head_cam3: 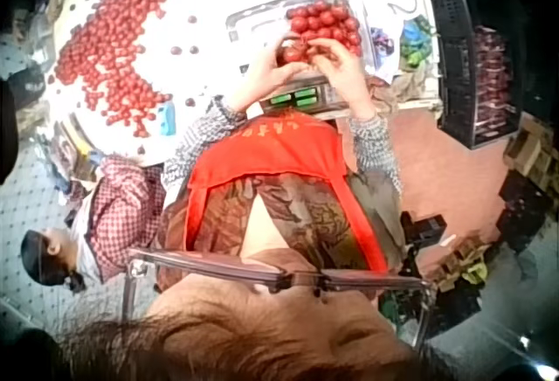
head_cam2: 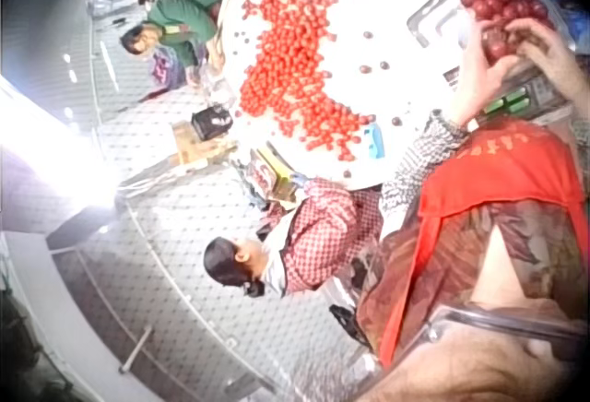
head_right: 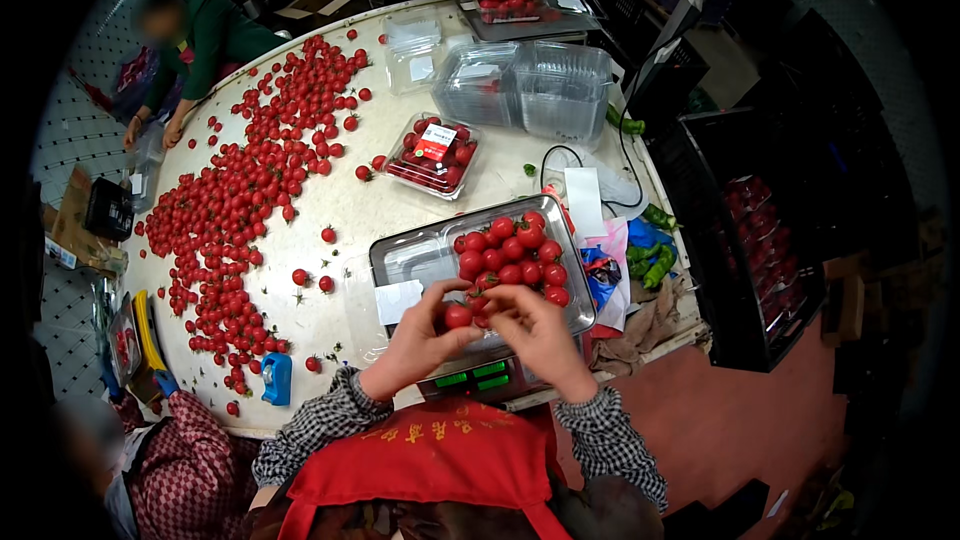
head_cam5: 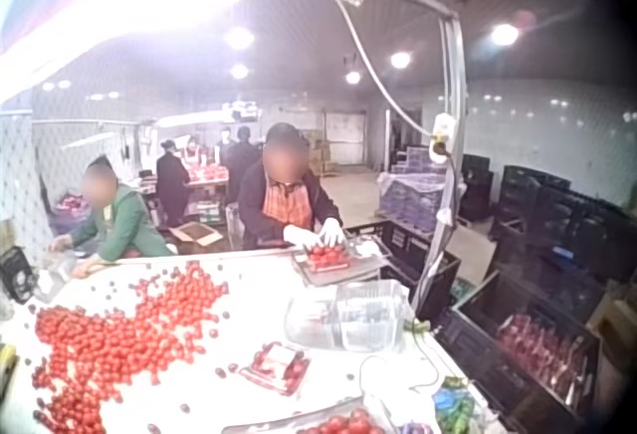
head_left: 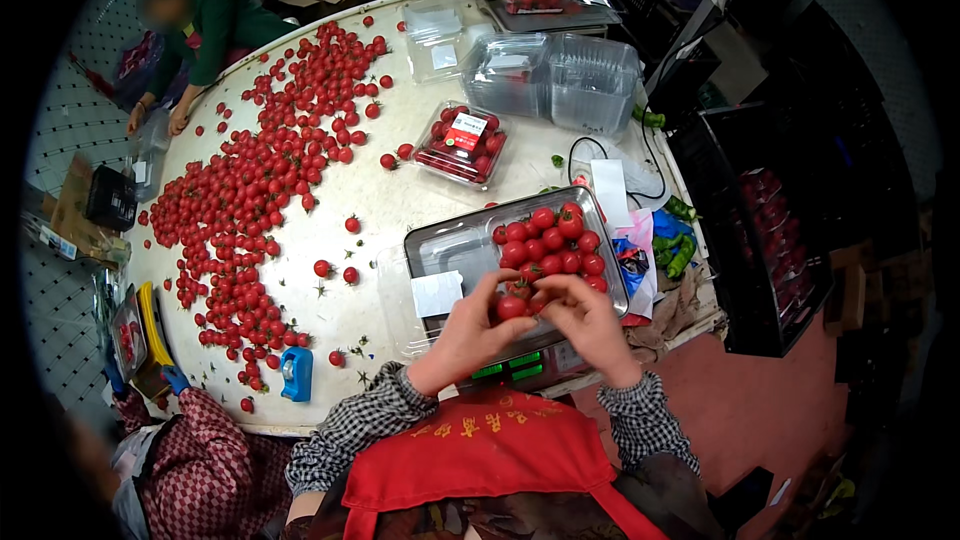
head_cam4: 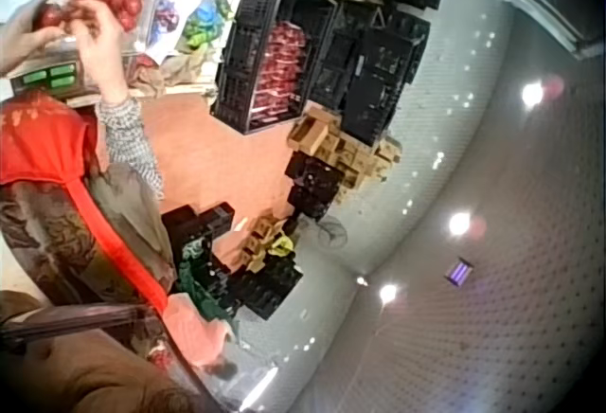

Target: The person sorts cherry tomatoes on a large table, placing them into clear plastic containers. They weigh the filled containers on a digital scale, apply labels, and then place the finished packages into black crates. The process is repeated continuously with coworkers visible in the background.

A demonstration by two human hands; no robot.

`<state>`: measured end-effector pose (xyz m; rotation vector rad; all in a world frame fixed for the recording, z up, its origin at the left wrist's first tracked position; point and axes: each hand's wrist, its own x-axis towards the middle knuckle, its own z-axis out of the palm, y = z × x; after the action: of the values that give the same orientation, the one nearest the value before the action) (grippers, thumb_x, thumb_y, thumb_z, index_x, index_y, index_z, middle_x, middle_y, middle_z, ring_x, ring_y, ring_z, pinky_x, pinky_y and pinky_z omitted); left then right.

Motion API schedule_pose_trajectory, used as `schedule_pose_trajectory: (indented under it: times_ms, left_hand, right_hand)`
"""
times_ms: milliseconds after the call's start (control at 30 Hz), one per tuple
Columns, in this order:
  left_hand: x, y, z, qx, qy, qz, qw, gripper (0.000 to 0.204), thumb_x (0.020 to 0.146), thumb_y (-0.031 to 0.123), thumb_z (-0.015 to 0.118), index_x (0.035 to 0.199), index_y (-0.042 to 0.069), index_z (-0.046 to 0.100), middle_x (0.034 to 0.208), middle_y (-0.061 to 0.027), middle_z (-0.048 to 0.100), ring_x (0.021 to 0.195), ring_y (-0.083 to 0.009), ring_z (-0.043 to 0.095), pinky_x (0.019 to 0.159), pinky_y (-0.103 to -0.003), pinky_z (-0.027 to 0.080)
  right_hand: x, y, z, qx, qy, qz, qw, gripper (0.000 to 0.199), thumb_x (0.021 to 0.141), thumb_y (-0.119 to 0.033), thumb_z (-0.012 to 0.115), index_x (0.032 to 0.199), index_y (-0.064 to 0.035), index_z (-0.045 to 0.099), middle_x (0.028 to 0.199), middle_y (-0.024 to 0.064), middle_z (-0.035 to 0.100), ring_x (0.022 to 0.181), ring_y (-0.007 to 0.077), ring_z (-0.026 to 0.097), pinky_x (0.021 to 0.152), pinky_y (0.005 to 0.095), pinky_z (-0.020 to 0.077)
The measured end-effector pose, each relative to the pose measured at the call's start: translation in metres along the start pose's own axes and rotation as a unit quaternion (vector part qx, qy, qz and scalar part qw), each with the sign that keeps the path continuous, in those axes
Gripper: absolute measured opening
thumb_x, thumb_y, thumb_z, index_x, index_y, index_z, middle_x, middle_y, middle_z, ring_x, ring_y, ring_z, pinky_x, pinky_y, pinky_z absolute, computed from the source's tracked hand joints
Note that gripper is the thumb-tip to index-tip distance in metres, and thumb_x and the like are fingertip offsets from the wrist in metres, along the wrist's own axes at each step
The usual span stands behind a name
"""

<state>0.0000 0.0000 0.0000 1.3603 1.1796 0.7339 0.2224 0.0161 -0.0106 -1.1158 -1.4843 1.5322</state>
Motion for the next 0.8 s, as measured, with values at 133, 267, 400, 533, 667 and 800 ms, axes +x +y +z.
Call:
schedule_pose_trajectory:
  times_ms: [133, 267, 400, 533, 667, 800]
  left_hand:
    - [-0.004, 0.001, 0.014, 0.058, 0.001, 0.028, 0.998, 0.075, 0.087, 0.016, 0.08, 0.15, 0.01, 0.038, 0.107, -0.0261, 0.07, 0.1, -0.0475, 0.07, 0.08, -0.047, 0.057]
    - [-0.006, -0.009, 0.016, -0.019, -0.008, 0.028, 0.999, 0.07, 0.092, 0.015, 0.079, 0.15, 0.007, 0.04, 0.096, -0.0153, 0.069, 0.086, -0.0285, 0.072, 0.072, -0.039, 0.055]
    - [-0.011, -0.001, 0.008, -0.164, -0.012, -0.055, 0.985, 0.047, 0.102, 0.015, 0.068, 0.144, 0.006, 0.049, 0.088, -0.0025, 0.062, 0.075, -0.0095, 0.061, 0.065, -0.026, 0.051]
    - [-0.014, -0.006, 0.001, -0.204, -0.002, -0.074, 0.976, 0.03, 0.105, 0.017, 0.063, 0.131, 0.004, 0.059, 0.089, -0.0026, 0.063, 0.075, -0.0104, 0.062, 0.065, -0.026, 0.052]
    - [-0.02, -0.01, -0.001, -0.287, 0.015, -0.123, 0.95, 0.025, 0.105, 0.017, 0.062, 0.125, 0.002, 0.062, 0.094, -0.0053, 0.065, 0.079, -0.0126, 0.064, 0.068, -0.028, 0.054]
    - [-0.021, -0.02, -0.002, -0.342, 0.046, -0.125, 0.93, 0.029, 0.104, 0.016, 0.062, 0.129, 0.001, 0.059, 0.106, -0.0085, 0.065, 0.093, -0.0161, 0.067, 0.08, -0.032, 0.059]
  right_hand:
    - [-0.011, -0.002, 0.018, -0.018, -0.02, 0.028, 0.999, 0.04, 0.096, -0.012, 0.074, 0.132, -0.0004, 0.062, 0.113, 0.0107, 0.072, 0.096, 0.0154, 0.07, 0.083, 0.031, 0.057]
    - [-0.005, 0.003, 0.009, 0.059, 0.022, 0.009, 0.998, 0.032, 0.098, -0.001, 0.068, 0.129, 0.0001, 0.061, 0.113, 0.0068, 0.071, 0.1, 0.0121, 0.069, 0.086, 0.0267, 0.0562]
    - [0.006, -0.004, -0.011, 0.127, 0.06, 0.01, 0.99, 0.034, 0.101, 0.002, 0.06, 0.135, 0.0023, 0.055, 0.123, 0.0083, 0.067, 0.112, 0.0148, 0.067, 0.097, 0.0295, 0.0561]
    - [0.009, -0.003, -0.017, 0.19, 0.058, 0.023, 0.98, 0.034, 0.102, 0.001, 0.058, 0.136, 0.002, 0.055, 0.124, 0.0093, 0.066, 0.111, 0.0174, 0.067, 0.097, 0.0307, 0.0568]
    - [0.013, 0.008, -0.02, 0.158, 0.086, -0.022, 0.984, 0.033, 0.101, 0.0, 0.062, 0.133, 0.0016, 0.057, 0.124, 0.0093, 0.066, 0.11, 0.0174, 0.067, 0.094, 0.0303, 0.0567]
    - [0.026, 0.007, -0.021, -0.126, 0.178, -0.112, 0.97, 0.031, 0.096, 0.0, 0.068, 0.126, -0.0004, 0.061, 0.123, 0.0125, 0.068, 0.108, 0.0259, 0.068, 0.093, 0.0341, 0.055]
